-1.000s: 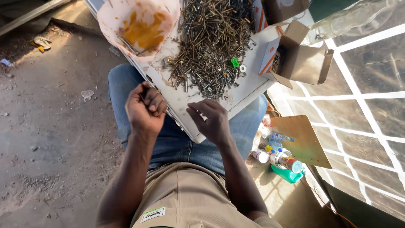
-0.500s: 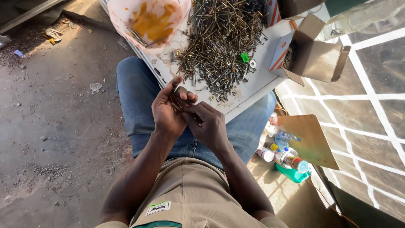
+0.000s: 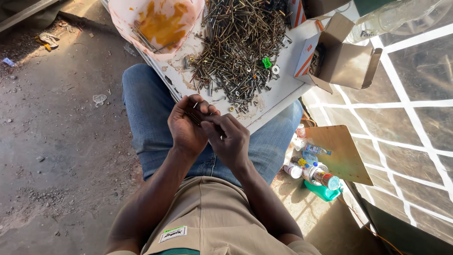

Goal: Sorting through a pile of small metal nails on a white board

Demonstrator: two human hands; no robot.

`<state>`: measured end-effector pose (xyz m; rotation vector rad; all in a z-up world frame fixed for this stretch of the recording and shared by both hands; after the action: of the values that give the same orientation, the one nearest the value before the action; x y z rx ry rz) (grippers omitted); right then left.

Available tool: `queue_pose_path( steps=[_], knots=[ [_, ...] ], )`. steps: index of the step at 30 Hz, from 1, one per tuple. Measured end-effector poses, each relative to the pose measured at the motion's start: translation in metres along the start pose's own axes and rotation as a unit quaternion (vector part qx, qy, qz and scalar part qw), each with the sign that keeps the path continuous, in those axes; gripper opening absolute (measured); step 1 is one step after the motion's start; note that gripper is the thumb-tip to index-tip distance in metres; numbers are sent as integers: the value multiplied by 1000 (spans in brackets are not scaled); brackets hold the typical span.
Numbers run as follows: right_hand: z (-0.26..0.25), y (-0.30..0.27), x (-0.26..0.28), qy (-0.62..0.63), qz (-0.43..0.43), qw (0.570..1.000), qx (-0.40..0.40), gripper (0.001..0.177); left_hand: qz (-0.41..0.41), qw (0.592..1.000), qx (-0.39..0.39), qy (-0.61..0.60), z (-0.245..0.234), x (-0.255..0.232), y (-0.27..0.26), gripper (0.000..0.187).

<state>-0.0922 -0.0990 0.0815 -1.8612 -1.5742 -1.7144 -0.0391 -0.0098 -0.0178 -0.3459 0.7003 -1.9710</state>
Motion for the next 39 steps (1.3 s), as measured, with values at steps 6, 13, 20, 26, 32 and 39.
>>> queue_pose_path(
  steps=[6, 13, 20, 26, 32, 39],
  knots=[
    [-3, 37, -64, -61, -59, 995, -60, 12, 10, 1000, 20, 18, 29, -20, 12, 46],
    [24, 107, -107, -218, -56, 974, 25, 23, 12, 986, 162, 29, 54, -14, 31, 52],
    [24, 116, -100, -218, -59, 972, 71, 8, 21, 984, 169, 41, 50, -5, 35, 56],
    [1, 104, -122, -15, 115, 992, 45, 13, 59, 993, 90, 53, 46, 5, 50, 52],
    [-7, 100, -90, 87, 226, 970, 19, 21, 53, 995, 85, 6, 45, 12, 60, 52],
    [4, 88, -57, -50, 133, 984, 109, 7, 41, 990, 135, -29, 46, 9, 57, 52]
  ],
)
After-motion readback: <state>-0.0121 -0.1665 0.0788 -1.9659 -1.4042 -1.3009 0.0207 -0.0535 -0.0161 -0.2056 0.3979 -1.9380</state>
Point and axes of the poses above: each hand's wrist, its own y-axis towards the middle knuckle, its own z-axis out of the palm, x = y × z, the point moved 3 cm from there along y, towards the middle knuckle, and after that the axes turned 14 degrees about -x, right-handed, at the moved point
